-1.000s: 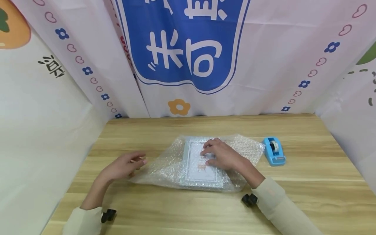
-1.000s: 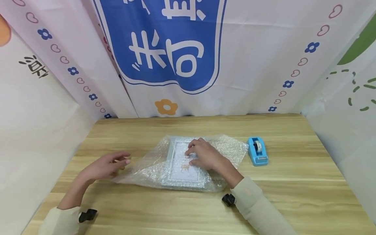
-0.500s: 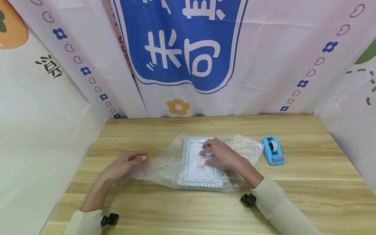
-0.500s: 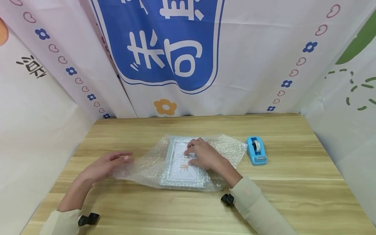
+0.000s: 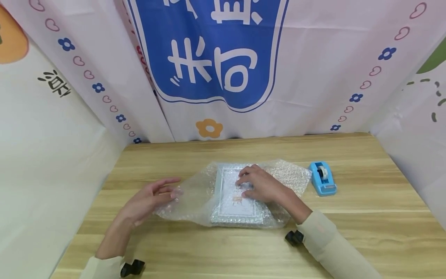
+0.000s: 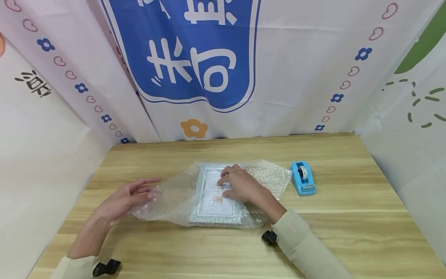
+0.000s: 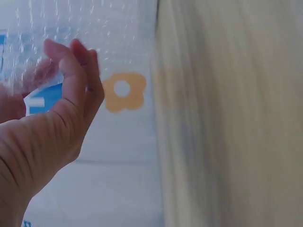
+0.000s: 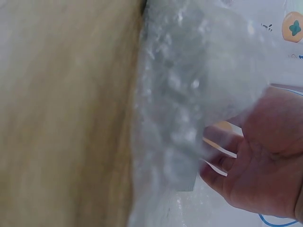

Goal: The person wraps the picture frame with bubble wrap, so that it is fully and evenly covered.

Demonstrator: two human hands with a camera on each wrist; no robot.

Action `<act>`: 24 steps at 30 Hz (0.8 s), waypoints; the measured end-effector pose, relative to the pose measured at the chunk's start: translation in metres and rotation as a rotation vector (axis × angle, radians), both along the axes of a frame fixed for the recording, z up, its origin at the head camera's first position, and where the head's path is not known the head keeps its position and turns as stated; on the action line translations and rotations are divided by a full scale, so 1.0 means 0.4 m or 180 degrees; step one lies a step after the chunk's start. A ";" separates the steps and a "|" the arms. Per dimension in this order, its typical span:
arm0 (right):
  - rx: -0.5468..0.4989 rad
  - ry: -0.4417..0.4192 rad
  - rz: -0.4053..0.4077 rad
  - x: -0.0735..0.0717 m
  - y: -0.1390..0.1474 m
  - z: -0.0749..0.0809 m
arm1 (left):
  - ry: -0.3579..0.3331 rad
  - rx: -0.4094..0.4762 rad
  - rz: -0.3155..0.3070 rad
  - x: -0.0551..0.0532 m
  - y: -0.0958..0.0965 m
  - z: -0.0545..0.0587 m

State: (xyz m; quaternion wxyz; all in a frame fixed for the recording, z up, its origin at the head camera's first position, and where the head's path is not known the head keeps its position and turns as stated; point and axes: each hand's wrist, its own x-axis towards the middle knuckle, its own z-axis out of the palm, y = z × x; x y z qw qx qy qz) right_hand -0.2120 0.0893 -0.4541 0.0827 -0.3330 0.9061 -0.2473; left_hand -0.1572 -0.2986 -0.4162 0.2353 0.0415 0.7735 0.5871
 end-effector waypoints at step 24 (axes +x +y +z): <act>-0.0031 0.0052 0.0014 -0.002 -0.001 -0.002 | 0.0249 0.0361 -0.0294 -0.033 0.267 0.002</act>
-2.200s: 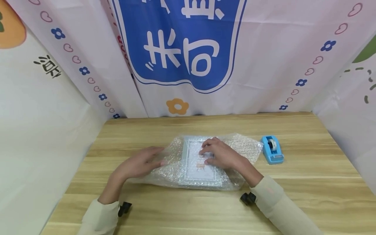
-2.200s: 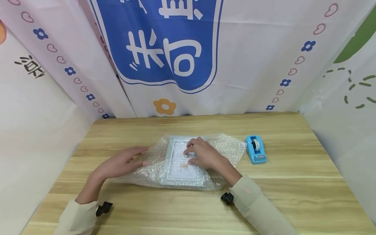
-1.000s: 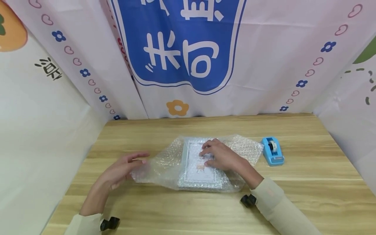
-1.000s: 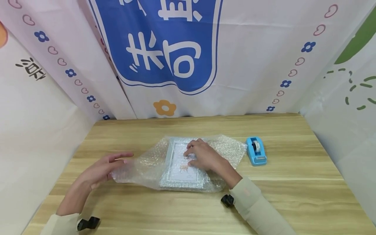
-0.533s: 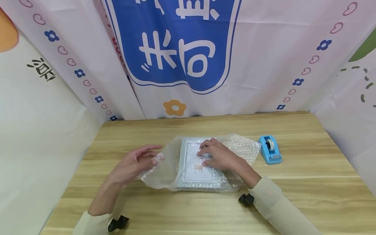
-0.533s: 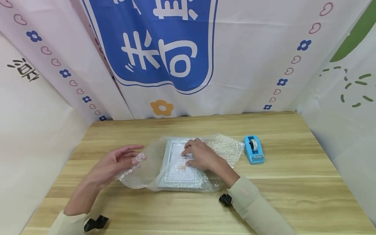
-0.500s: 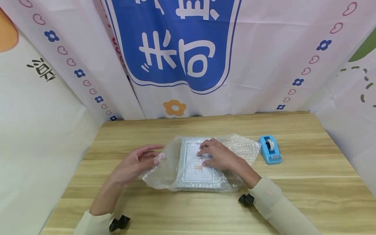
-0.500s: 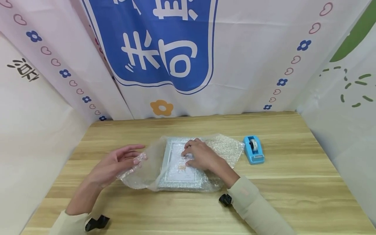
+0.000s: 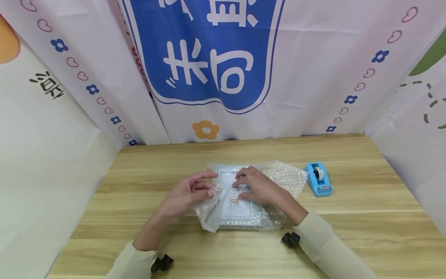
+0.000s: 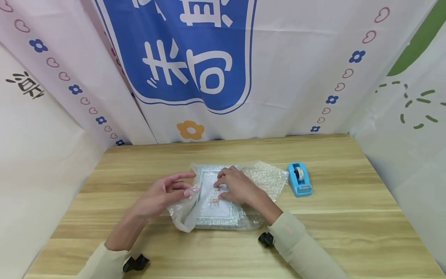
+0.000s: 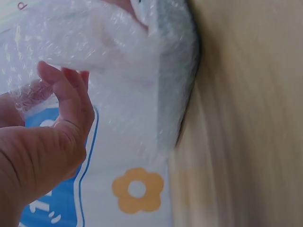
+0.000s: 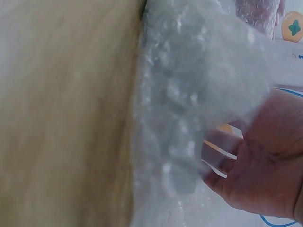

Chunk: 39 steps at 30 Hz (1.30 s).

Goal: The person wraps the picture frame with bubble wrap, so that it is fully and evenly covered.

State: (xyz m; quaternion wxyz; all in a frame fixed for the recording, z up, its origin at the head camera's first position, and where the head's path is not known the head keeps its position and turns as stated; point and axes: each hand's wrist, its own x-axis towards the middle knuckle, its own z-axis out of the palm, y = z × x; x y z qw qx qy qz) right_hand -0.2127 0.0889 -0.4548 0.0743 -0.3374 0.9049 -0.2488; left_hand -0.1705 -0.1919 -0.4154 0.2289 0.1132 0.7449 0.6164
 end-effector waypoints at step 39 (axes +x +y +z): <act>-0.0007 -0.0144 0.0156 -0.017 0.017 -0.004 | -0.0793 -0.0087 -0.0270 -0.036 0.101 -0.086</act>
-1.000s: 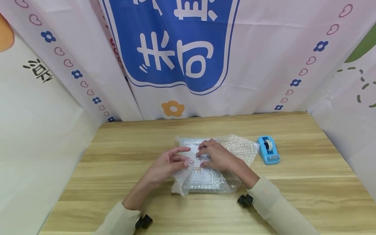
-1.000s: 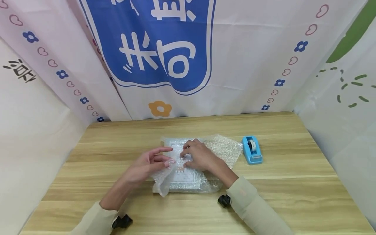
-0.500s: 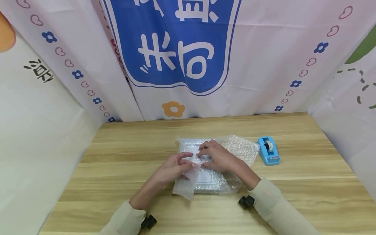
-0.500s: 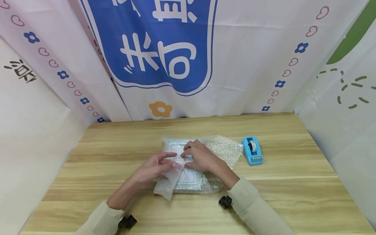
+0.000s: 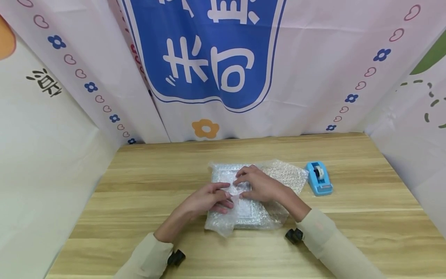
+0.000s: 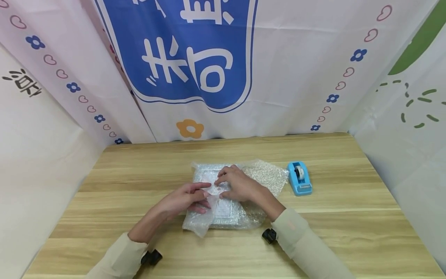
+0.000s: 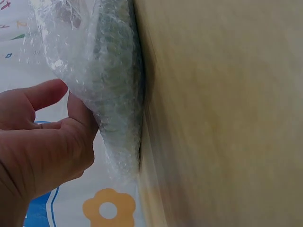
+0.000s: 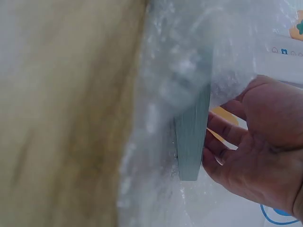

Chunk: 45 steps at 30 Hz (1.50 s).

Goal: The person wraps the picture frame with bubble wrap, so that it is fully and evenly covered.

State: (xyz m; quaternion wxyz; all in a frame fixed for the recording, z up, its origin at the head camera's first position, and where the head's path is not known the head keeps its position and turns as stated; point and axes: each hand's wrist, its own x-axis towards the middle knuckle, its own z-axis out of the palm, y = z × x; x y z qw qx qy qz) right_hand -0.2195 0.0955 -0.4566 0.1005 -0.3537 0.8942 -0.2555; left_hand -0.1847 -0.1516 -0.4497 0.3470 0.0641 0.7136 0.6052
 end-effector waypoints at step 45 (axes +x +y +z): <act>0.0109 -0.0167 0.0089 -0.008 0.004 0.019 | 0.2312 -0.2233 -0.1086 0.040 -0.021 0.010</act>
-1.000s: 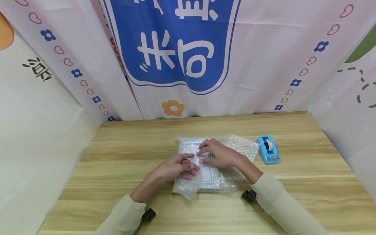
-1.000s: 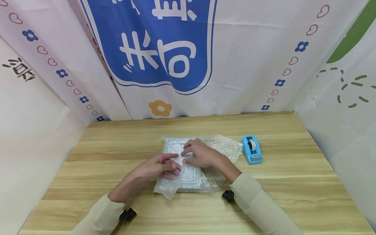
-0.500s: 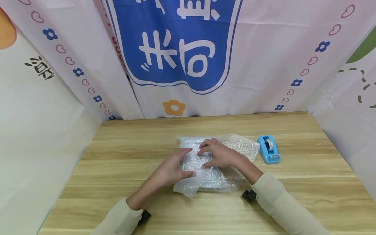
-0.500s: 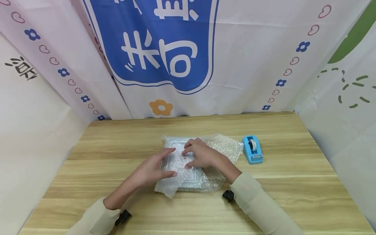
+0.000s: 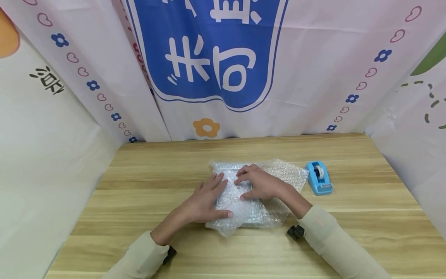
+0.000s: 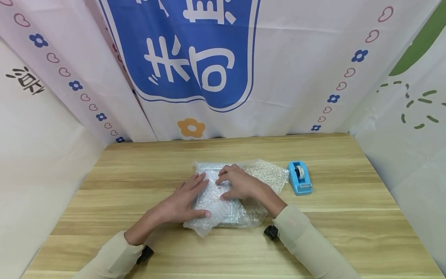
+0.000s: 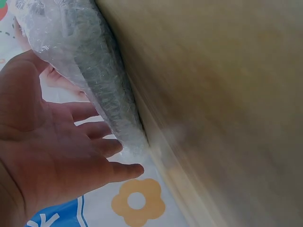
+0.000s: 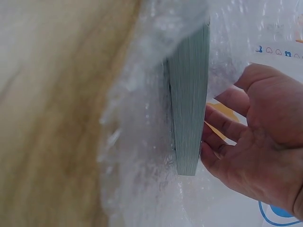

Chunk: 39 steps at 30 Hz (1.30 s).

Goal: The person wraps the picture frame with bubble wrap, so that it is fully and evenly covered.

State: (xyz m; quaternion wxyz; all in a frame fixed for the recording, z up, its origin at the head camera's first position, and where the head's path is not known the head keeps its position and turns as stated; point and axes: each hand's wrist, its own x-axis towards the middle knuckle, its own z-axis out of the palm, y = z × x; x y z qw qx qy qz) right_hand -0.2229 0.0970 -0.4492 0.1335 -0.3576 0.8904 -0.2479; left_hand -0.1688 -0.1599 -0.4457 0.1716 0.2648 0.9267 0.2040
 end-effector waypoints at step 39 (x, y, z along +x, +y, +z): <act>-0.0018 -0.0059 0.0202 0.006 0.015 -0.004 | -0.0290 -0.0678 -0.0494 -0.039 0.016 0.017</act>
